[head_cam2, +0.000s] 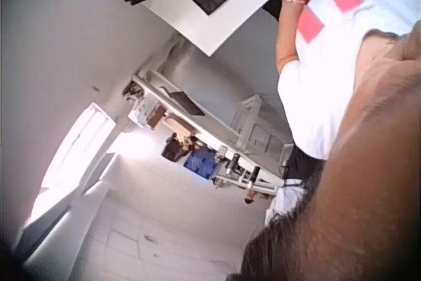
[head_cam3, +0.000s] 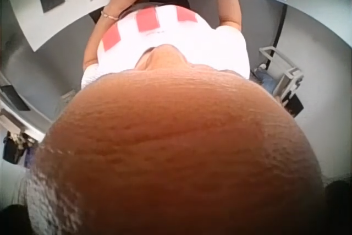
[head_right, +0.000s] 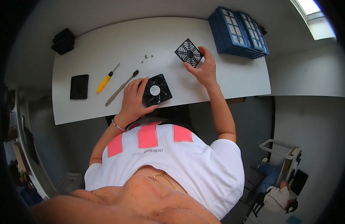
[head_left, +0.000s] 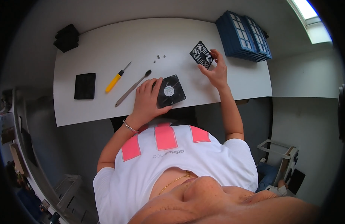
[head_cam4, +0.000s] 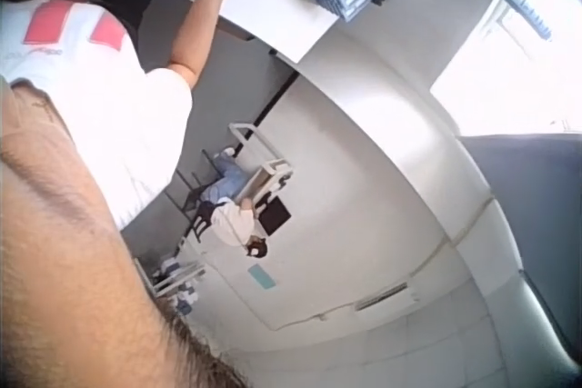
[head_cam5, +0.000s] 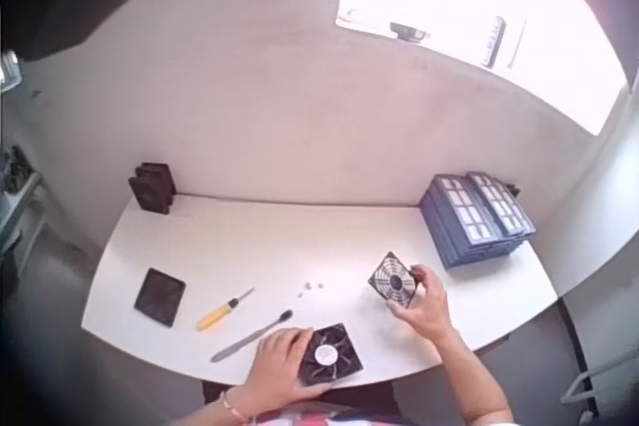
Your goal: Repairing and cleaning a computer cooling fan and its grill.
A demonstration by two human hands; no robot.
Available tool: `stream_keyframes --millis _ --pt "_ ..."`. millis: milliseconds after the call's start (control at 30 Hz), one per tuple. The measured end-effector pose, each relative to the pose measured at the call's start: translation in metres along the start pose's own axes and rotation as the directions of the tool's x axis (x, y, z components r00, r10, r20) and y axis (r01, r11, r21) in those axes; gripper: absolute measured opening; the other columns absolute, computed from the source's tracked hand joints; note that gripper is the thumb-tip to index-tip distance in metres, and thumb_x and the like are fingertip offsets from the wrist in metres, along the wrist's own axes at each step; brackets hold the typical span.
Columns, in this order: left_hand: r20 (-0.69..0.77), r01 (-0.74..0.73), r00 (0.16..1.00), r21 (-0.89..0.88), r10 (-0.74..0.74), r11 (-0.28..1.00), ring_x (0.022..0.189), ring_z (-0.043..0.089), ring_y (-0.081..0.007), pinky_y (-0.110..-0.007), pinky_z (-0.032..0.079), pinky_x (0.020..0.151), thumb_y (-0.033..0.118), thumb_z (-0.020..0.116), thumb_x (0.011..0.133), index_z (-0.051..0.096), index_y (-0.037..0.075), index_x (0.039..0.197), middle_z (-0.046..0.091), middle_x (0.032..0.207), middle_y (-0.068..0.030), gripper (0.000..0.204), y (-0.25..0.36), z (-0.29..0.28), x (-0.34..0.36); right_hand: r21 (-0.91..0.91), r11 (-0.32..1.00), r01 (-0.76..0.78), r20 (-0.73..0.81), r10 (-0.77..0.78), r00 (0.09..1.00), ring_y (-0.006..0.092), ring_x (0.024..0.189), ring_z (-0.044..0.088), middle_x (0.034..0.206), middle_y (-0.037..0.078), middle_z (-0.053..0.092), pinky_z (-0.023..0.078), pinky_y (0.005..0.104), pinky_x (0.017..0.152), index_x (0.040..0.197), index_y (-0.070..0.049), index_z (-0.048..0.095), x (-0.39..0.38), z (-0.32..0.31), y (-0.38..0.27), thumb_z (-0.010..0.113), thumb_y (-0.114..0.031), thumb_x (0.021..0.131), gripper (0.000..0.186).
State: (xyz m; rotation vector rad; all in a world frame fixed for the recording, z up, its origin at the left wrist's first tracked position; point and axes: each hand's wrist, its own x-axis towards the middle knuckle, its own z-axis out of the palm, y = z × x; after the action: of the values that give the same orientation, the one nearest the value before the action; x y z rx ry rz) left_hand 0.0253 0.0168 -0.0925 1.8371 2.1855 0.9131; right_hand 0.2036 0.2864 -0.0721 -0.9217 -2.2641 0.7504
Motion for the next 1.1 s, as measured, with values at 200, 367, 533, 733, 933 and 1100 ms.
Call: stream_keyframes --millis 200,367,533,733,933,1100 --pt "0.102 0.026 0.994 0.115 -0.038 0.993 0.131 0.044 -0.0329 -0.044 0.040 0.102 0.050 0.084 0.073 0.041 0.002 0.147 0.047 0.140 -0.0175 0.099 0.036 0.020 0.051 0.591 0.799 0.110 -0.089 -0.071 0.994 0.0284 0.130 0.052 0.138 0.018 0.052 0.038 0.0444 0.112 0.143 -0.003 0.038 -0.042 -0.015 -0.035 0.062 -0.068 0.087 0.089" --pt "-0.041 -0.095 0.995 0.002 0.095 0.995 0.124 0.052 -0.0353 -0.046 0.044 0.102 0.038 0.080 0.082 0.044 0.007 0.149 0.047 0.145 -0.0190 0.082 0.027 0.000 0.054 0.657 0.746 0.111 0.009 -0.155 0.988 0.0283 0.130 0.051 0.139 0.018 0.052 0.037 0.0440 0.112 0.142 0.000 0.038 -0.084 -0.005 -0.068 0.065 -0.072 0.085 0.096" --pt "-0.040 0.230 0.973 0.123 -0.227 0.965 0.118 0.056 -0.0324 -0.041 0.046 0.101 0.021 0.076 0.085 0.058 0.009 0.137 0.059 0.127 -0.0149 0.056 -0.015 -0.054 -0.015 0.572 0.814 0.100 0.337 -0.344 0.877 0.0311 0.123 0.055 0.134 0.017 0.056 0.043 0.0414 0.107 0.137 -0.001 0.046 -0.112 0.032 -0.070 0.084 -0.047 0.071 0.089" --pt "-0.091 0.303 0.952 0.175 -0.291 0.937 0.104 0.056 -0.0299 -0.041 0.049 0.091 0.003 0.071 0.086 0.061 0.007 0.131 0.058 0.109 -0.0121 0.046 -0.040 -0.048 -0.059 0.360 0.848 0.389 0.247 -0.489 0.836 0.0386 0.119 0.051 0.130 0.018 0.055 0.044 0.0468 0.101 0.127 -0.002 0.049 -0.091 0.082 -0.093 0.091 -0.034 0.063 0.083" --pt "-0.171 0.311 0.945 0.199 -0.280 0.929 0.100 0.057 -0.0299 -0.040 0.049 0.088 0.002 0.064 0.093 0.061 0.006 0.131 0.055 0.109 -0.0136 0.039 -0.041 -0.060 -0.078 0.096 0.924 0.370 0.285 -0.381 0.879 0.0394 0.132 0.044 0.142 0.016 0.050 0.037 0.0480 0.112 0.147 -0.005 0.042 -0.099 0.088 -0.096 0.094 -0.031 0.062 0.103" --pt "-0.213 0.344 0.920 0.043 -0.328 0.938 0.088 0.061 -0.0288 -0.038 0.051 0.077 0.008 0.056 0.101 0.064 0.006 0.127 0.055 0.102 -0.0147 0.027 -0.040 -0.079 -0.089 0.095 0.949 0.300 0.317 -0.314 0.895 0.0394 0.132 0.044 0.142 0.016 0.050 0.037 0.0473 0.113 0.150 -0.006 0.039 -0.096 0.082 -0.097 0.095 -0.028 0.061 0.108"
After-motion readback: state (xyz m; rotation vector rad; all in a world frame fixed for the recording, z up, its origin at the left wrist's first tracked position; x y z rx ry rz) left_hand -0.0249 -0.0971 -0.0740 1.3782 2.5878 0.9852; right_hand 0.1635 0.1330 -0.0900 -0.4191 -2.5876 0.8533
